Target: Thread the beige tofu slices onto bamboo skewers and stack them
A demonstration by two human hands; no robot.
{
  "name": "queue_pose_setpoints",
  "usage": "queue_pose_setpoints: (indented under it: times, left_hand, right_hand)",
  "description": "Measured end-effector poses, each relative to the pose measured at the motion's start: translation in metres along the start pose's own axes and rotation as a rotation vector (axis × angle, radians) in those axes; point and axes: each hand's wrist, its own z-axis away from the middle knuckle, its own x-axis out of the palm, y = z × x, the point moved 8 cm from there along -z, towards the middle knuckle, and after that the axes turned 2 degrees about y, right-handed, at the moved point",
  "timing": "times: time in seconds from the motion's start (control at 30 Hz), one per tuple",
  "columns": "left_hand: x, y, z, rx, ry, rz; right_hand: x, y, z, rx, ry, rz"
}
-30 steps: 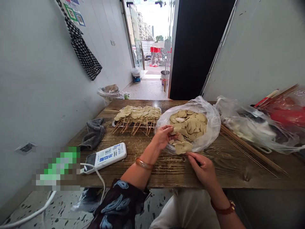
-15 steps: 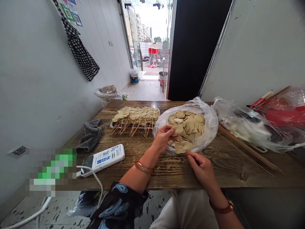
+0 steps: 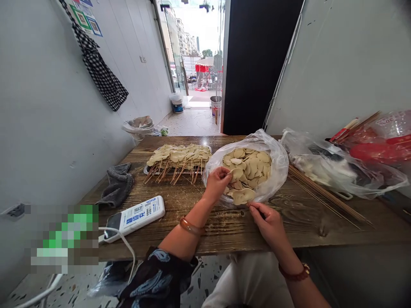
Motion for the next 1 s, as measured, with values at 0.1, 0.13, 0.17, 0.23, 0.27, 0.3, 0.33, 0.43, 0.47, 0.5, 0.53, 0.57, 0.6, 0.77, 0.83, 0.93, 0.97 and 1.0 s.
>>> queue_pose_setpoints:
  times: [0.1,0.13,0.17,0.23,0.27,0.3,0.33,0.43,0.47,0.5,0.53,0.57,0.6,0.77,0.83,0.93,0.97,1.0]
  left_hand:
    - [0.008,-0.002,0.002,-0.008,-0.071,-0.054]
    - [0.011,-0.003,0.003,-0.006,-0.095,-0.079]
    - [0.014,-0.003,0.004,-0.003,-0.123,-0.105]
    - [0.021,-0.005,0.008,-0.024,-0.188,-0.129]
    - [0.023,-0.006,0.010,-0.052,-0.218,-0.115]
    - [0.025,-0.008,0.012,-0.090,-0.238,-0.082]
    - [0.026,-0.010,0.013,-0.134,-0.248,-0.037]
    - [0.025,-0.015,0.017,-0.242,-0.239,0.096]
    - [0.027,-0.016,0.019,-0.269,-0.249,0.128]
    - [0.029,-0.018,0.021,-0.294,-0.273,0.150]
    - [0.033,-0.020,0.023,-0.315,-0.305,0.166]
    - [0.036,-0.022,0.025,-0.326,-0.334,0.178]
    - [0.039,-0.022,0.027,-0.329,-0.356,0.184]
    - [0.036,-0.020,0.024,-0.313,-0.302,0.234]
    - [0.031,-0.017,0.021,-0.303,-0.253,0.256]
    - [0.028,-0.013,0.020,-0.288,-0.233,0.252]
    - [0.028,-0.012,0.021,-0.281,-0.236,0.242]
    - [0.029,-0.012,0.021,-0.270,-0.238,0.229]
  right_hand:
    - [-0.001,0.003,-0.001,0.028,0.006,-0.014]
    - [-0.002,0.004,-0.001,0.043,0.006,-0.026]
    - [-0.002,0.006,-0.002,0.059,0.010,-0.041]
    - [-0.003,0.010,-0.002,0.088,0.023,-0.077]
    - [-0.003,0.011,-0.002,0.099,0.027,-0.097]
    - [-0.004,0.013,-0.002,0.108,0.030,-0.119]
    - [-0.004,0.014,-0.001,0.115,0.032,-0.141]
    - [-0.003,0.016,-0.001,0.122,0.027,-0.198]
    - [-0.003,0.016,-0.001,0.123,0.021,-0.206]
    - [-0.002,0.016,-0.001,0.124,0.013,-0.208]
    - [-0.002,0.015,-0.001,0.124,0.002,-0.201]
    - [-0.001,0.013,-0.001,0.122,-0.009,-0.189]
    - [-0.001,0.011,-0.001,0.119,-0.018,-0.171]
    - [0.000,-0.001,-0.002,0.056,-0.028,-0.091]
    - [0.002,-0.003,-0.002,0.038,-0.032,-0.058]
    - [0.003,-0.001,-0.001,0.014,-0.010,-0.022]
    - [0.003,0.000,-0.001,0.004,0.003,-0.023]
    - [0.003,0.002,-0.001,-0.004,0.014,-0.026]
